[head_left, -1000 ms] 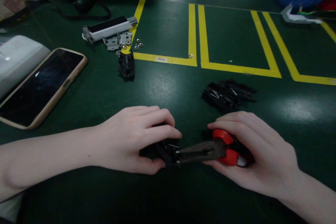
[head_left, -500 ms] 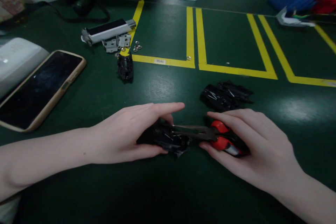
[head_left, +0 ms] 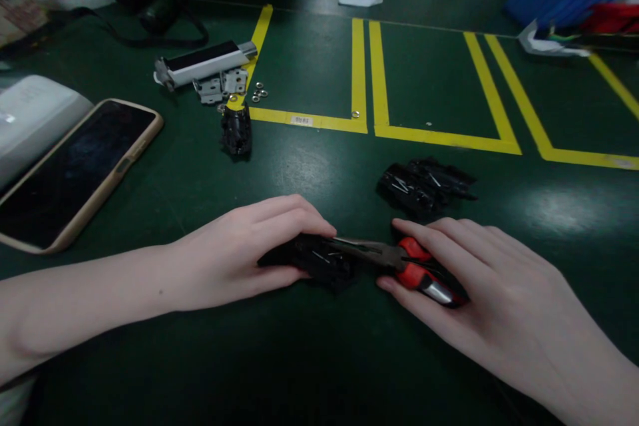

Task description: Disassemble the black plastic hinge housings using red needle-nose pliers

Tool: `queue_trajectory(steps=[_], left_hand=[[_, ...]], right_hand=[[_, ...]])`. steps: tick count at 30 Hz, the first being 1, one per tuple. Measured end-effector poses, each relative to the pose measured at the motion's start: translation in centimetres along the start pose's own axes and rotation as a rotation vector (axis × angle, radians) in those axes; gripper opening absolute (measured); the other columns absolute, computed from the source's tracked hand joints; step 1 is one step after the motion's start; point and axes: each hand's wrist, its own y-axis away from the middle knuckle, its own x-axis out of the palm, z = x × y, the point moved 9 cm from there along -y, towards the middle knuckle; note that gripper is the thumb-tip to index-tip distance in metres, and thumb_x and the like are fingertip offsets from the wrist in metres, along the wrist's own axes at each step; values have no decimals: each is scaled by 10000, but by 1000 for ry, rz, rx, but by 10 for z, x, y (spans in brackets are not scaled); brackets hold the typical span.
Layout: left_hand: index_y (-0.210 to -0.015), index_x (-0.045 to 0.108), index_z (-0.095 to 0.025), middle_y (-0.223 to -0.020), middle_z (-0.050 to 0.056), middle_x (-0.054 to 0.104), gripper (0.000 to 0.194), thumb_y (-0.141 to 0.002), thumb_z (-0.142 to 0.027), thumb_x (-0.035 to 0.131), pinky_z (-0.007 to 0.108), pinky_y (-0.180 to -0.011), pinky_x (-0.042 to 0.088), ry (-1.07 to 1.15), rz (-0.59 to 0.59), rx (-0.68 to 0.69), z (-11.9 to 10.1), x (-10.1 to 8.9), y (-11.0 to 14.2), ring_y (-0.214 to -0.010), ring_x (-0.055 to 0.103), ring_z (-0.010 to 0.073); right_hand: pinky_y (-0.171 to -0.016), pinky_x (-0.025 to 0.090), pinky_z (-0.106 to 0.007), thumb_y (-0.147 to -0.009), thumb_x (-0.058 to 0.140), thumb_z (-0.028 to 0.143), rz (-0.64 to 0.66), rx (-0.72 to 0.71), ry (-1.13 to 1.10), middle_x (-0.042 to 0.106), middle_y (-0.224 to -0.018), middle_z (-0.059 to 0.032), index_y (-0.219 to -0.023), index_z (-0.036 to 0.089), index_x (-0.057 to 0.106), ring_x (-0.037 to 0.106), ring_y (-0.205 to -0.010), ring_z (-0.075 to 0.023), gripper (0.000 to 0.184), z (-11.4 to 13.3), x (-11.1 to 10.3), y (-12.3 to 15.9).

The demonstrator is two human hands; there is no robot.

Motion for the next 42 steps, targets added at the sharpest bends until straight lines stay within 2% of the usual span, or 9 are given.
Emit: queue_trajectory(steps=[6,11,16,21,26,32,37,42], left_hand=[[-1321,468,-186,-1220,35,567,429,-917,-117,596,165,-923,498,-19,-1,16,-2,-1,-1,-1104,572,106],[-1385,417,-214,-1274,55,521,519,-908,-132,606,192,-913,535,-45,-11,11,-1,-1,-1,-1124,572,135],[-1365,444,-226,-1278,62,516,496,-904,-147,607,223,-877,565,-63,-55,-37,4,-4,-1,-1088,585,153],[-1360,450,-229,-1270,64,528,481,-906,-158,592,260,-893,565,-60,-47,-36,4,-4,-2,-1113,582,173],[-1364,449,-210,-1268,66,546,495,-893,-153,589,259,-894,556,-59,-35,-27,1,-2,-3,-1112,569,171],[-1309,490,-168,-1158,39,622,414,-909,-181,596,251,-871,517,-97,-26,4,-4,-2,-3,-1038,573,145],[-1297,505,-185,-1167,32,611,378,-931,-198,595,204,-853,524,-65,-75,-34,2,-7,-2,-1030,581,121],[-1330,498,-213,-1164,29,615,409,-937,-230,611,207,-851,536,-107,-94,-20,4,-8,0,-1025,597,126]], right_hand=[[-601,509,-331,-943,532,421,0,-5,19,644,-916,-85,-1140,128,601,618,-756,-195,360,0,-1,1],[-621,510,-342,-939,538,425,-31,-7,55,646,-923,-85,-1134,133,602,622,-763,-200,357,-7,-8,3],[-628,504,-362,-937,535,435,-46,4,65,644,-913,-90,-1113,148,602,623,-761,-216,343,-12,-11,1],[-621,473,-357,-930,541,427,-52,-11,9,661,-927,-86,-1145,175,610,624,-766,-220,339,0,-12,0],[-683,487,-394,-937,527,394,-46,-63,-10,672,-1050,-126,-1278,136,559,633,-886,-258,428,17,-14,3],[-707,471,-430,-929,545,334,-70,-90,59,672,-1031,-142,-1298,89,547,621,-894,-284,443,18,-20,6],[-748,454,-423,-940,540,337,-82,-85,116,674,-1021,-125,-1320,105,545,611,-909,-280,445,18,-24,7],[-717,462,-411,-926,571,310,-85,-119,202,685,-977,-139,-1299,72,556,622,-863,-272,443,23,-25,6]])
